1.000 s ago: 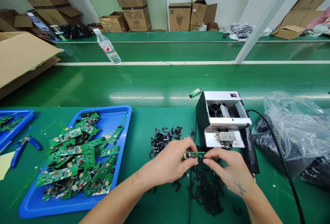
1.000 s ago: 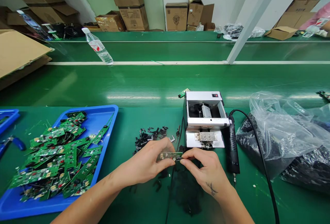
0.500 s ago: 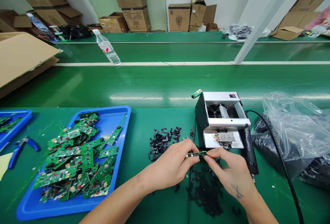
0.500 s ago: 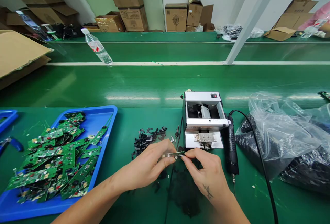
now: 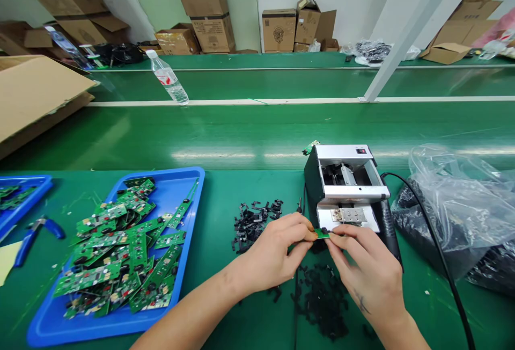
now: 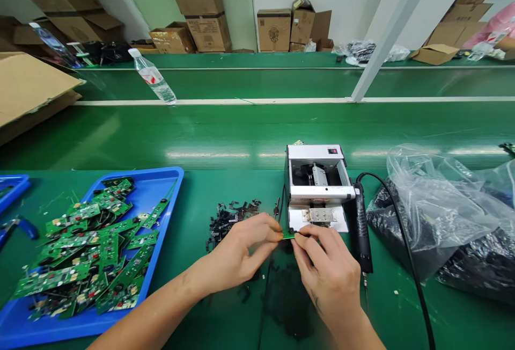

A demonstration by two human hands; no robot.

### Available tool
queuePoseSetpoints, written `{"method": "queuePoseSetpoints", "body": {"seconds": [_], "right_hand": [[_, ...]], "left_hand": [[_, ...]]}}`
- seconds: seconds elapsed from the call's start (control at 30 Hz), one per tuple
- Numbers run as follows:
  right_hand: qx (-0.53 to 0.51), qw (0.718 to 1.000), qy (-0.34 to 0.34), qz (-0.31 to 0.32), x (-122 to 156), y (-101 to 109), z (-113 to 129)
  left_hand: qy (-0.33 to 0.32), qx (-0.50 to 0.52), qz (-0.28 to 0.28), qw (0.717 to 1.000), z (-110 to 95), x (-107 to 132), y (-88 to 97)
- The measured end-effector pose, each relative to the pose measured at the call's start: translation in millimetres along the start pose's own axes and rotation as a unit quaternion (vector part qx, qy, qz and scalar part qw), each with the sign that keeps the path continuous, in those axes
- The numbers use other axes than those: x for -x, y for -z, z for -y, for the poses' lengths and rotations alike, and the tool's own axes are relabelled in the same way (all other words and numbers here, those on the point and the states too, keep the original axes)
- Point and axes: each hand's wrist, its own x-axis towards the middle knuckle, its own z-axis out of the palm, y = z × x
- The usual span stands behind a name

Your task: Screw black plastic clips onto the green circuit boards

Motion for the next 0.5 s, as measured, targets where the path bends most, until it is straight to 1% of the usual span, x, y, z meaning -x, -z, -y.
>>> {"method": "queuePoseSetpoints", "body": {"seconds": [0.1,0.2,0.3,0.37,0.4,0.43,0.47,0.5], "right_hand": [[0.049,0.999,0.002,0.006,0.5,-1.8,-4.6],[0.067,0.998,0.004,0.017,2.5,-5.9,-8.2],[0.078,0.997,0.005,0.029,4.1,-4.0,-9.9],[0.045,0.998,-0.005,0.038,4.2,5.8,-15.0],[0.028,0.999,-0.026,0.033,3.9,13.2,-20.5],[0.026,0.997,-0.065,0.025,3.4,21.3,-28.5],[0.037,0.993,-0.113,0.019,2.8,29.2,-39.1],[0.09,0.978,-0.185,0.014,2.1,35.7,-51.7]], "left_hand": [[-0.058,-0.084,-0.019,0.995,12.5,-3.1,-8.7],[-0.103,-0.176,-0.017,0.979,20.8,-3.8,-13.8],[-0.121,-0.231,-0.007,0.965,22.8,-3.0,-15.0],[-0.122,-0.251,-0.001,0.96,22.9,-2.5,-15.2],[-0.122,-0.259,0.002,0.958,23.3,-2.4,-15.4],[-0.121,-0.266,0.006,0.956,24.1,-2.4,-15.8],[-0.121,-0.272,0.008,0.955,25.2,-2.6,-16.3],[-0.123,-0.277,0.009,0.953,26.6,-2.9,-17.0]]}}
